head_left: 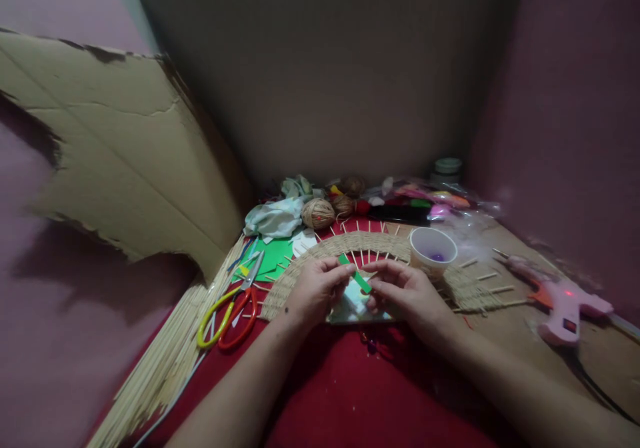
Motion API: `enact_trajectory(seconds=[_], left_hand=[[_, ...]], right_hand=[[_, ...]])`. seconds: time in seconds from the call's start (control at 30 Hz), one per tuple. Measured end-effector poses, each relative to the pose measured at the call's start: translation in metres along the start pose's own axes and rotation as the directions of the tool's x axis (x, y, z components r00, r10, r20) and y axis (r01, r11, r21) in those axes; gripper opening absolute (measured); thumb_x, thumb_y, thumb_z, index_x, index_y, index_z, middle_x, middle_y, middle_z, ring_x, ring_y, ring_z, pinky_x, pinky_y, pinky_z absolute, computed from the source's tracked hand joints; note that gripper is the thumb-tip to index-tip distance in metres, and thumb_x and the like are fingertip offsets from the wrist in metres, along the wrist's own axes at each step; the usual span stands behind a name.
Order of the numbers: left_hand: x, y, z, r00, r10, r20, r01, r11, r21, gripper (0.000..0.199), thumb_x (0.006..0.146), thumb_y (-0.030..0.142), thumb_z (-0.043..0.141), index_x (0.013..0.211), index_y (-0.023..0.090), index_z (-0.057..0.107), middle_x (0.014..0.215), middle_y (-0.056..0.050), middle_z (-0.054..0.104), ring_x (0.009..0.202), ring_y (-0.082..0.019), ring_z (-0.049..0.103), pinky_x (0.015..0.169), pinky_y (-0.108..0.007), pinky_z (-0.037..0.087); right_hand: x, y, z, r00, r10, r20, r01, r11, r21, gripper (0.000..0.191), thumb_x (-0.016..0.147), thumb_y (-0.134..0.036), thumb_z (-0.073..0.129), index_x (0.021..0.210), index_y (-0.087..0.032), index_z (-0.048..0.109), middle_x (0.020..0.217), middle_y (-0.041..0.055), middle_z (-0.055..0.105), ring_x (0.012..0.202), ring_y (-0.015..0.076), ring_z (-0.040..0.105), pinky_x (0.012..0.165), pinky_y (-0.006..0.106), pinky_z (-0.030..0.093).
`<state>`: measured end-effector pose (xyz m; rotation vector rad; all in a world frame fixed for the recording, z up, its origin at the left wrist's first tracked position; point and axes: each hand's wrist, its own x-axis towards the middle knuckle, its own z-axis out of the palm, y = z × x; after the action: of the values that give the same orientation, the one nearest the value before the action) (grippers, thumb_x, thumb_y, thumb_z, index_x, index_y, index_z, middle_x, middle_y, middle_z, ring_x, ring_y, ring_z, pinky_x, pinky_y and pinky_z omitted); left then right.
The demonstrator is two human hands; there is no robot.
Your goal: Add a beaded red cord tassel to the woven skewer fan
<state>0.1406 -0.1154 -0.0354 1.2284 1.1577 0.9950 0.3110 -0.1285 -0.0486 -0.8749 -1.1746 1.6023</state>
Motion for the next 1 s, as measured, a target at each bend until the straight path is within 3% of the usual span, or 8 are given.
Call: enact_trajectory(seconds=[0.3, 0.43, 0.5, 0.6, 0.63, 0.73, 0.83, 1.0], left_hand=[[-0.009, 0.000, 0.011, 1.000, 0.021, -0.019, -0.020, 0.999, 0.034, 0.039, 0.067, 0.040, 0.073, 0.053, 0.016, 0.047, 0.045, 0.007, 0.040, 0.042, -0.005, 0.032, 0.043, -0.021, 0.021], [-0.015, 0.005, 0.014, 0.986, 0.149, 0.074, -0.161, 0.969, 0.185, 0.025, 0.074, 0.034, 0.067, 0.060, 0.015, 0.059, 0.053, 0.004, 0.051, 0.049, -0.008, 0.042, 0.048, -0.022, 0.030], [-0.015, 0.010, 0.006, 0.955, 0.279, 0.098, -0.296, 0.897, 0.328, 0.014, 0.078, 0.029, 0.064, 0.073, 0.016, 0.067, 0.066, -0.001, 0.062, 0.061, -0.012, 0.052, 0.058, -0.024, 0.039], [-0.018, 0.025, -0.023, 0.860, 0.509, -0.019, -0.393, 0.687, 0.611, 0.014, 0.083, 0.029, 0.058, 0.083, 0.019, 0.068, 0.084, -0.005, 0.068, 0.080, -0.017, 0.060, 0.077, -0.030, 0.044], [-0.022, 0.030, -0.037, 0.845, 0.531, -0.059, -0.350, 0.634, 0.689, 0.016, 0.084, 0.030, 0.056, 0.085, 0.020, 0.068, 0.086, -0.005, 0.069, 0.081, -0.018, 0.060, 0.078, -0.030, 0.044], [-0.044, 0.038, -0.084, 0.878, 0.439, -0.193, -0.055, 0.491, 0.869, 0.017, 0.085, 0.033, 0.054, 0.090, 0.022, 0.066, 0.092, -0.006, 0.070, 0.084, -0.021, 0.062, 0.075, -0.031, 0.044], [-0.071, 0.027, -0.122, 0.897, 0.202, -0.394, 0.351, 0.218, 0.910, 0.029, 0.088, 0.039, 0.044, 0.105, 0.022, 0.061, 0.099, -0.010, 0.069, 0.088, -0.025, 0.062, 0.071, -0.033, 0.043], [-0.085, -0.002, -0.137, 0.889, 0.103, -0.447, 0.432, 0.137, 0.891, 0.023, 0.082, 0.025, 0.047, 0.098, 0.018, 0.061, 0.100, -0.014, 0.068, 0.090, -0.027, 0.064, 0.072, -0.032, 0.044]], right_hand=[[0.000, 0.005, 0.001, 0.998, 0.052, -0.028, -0.055, 0.989, -0.138, 0.030, 0.063, -0.037, 0.074, 0.080, -0.016, 0.062, 0.050, -0.0051, 0.056, 0.039, 0.0062, 0.045, 0.040, 0.019, 0.033], [0.001, 0.008, 0.001, 0.995, 0.048, -0.085, -0.060, 0.986, -0.153, 0.023, 0.062, -0.034, 0.073, 0.070, -0.016, 0.060, 0.047, -0.0051, 0.054, 0.039, 0.0061, 0.044, 0.039, 0.019, 0.032], [0.001, 0.009, 0.000, 0.993, 0.062, -0.096, -0.074, 0.989, -0.126, 0.024, 0.060, -0.034, 0.075, 0.065, -0.017, 0.059, 0.047, -0.0047, 0.053, 0.039, 0.0060, 0.043, 0.039, 0.019, 0.032], [0.001, 0.009, -0.003, 0.992, 0.099, -0.079, -0.106, 0.990, -0.088, 0.028, 0.057, -0.036, 0.078, 0.065, -0.017, 0.061, 0.050, -0.0033, 0.054, 0.040, 0.0060, 0.043, 0.039, 0.019, 0.032], [0.000, 0.009, -0.004, 0.991, 0.105, -0.079, -0.111, 0.991, -0.078, 0.028, 0.057, -0.037, 0.079, 0.068, -0.017, 0.062, 0.052, -0.0025, 0.056, 0.041, 0.0063, 0.044, 0.040, 0.019, 0.033], [0.000, 0.008, -0.006, 0.989, 0.114, -0.089, -0.118, 0.992, -0.045, 0.031, 0.058, -0.039, 0.080, 0.073, -0.018, 0.064, 0.057, -0.0004, 0.059, 0.045, 0.0075, 0.047, 0.042, 0.020, 0.036], [-0.001, 0.005, -0.007, 0.989, 0.117, -0.091, -0.119, 0.993, -0.014, 0.032, 0.058, -0.040, 0.081, 0.073, -0.019, 0.062, 0.059, 0.0016, 0.061, 0.045, 0.0094, 0.048, 0.041, 0.022, 0.036], [-0.001, 0.002, -0.006, 0.992, 0.094, -0.085, -0.096, 0.995, -0.014, 0.032, 0.060, -0.041, 0.079, 0.070, -0.018, 0.059, 0.056, 0.0010, 0.061, 0.044, 0.0084, 0.046, 0.040, 0.019, 0.030]])
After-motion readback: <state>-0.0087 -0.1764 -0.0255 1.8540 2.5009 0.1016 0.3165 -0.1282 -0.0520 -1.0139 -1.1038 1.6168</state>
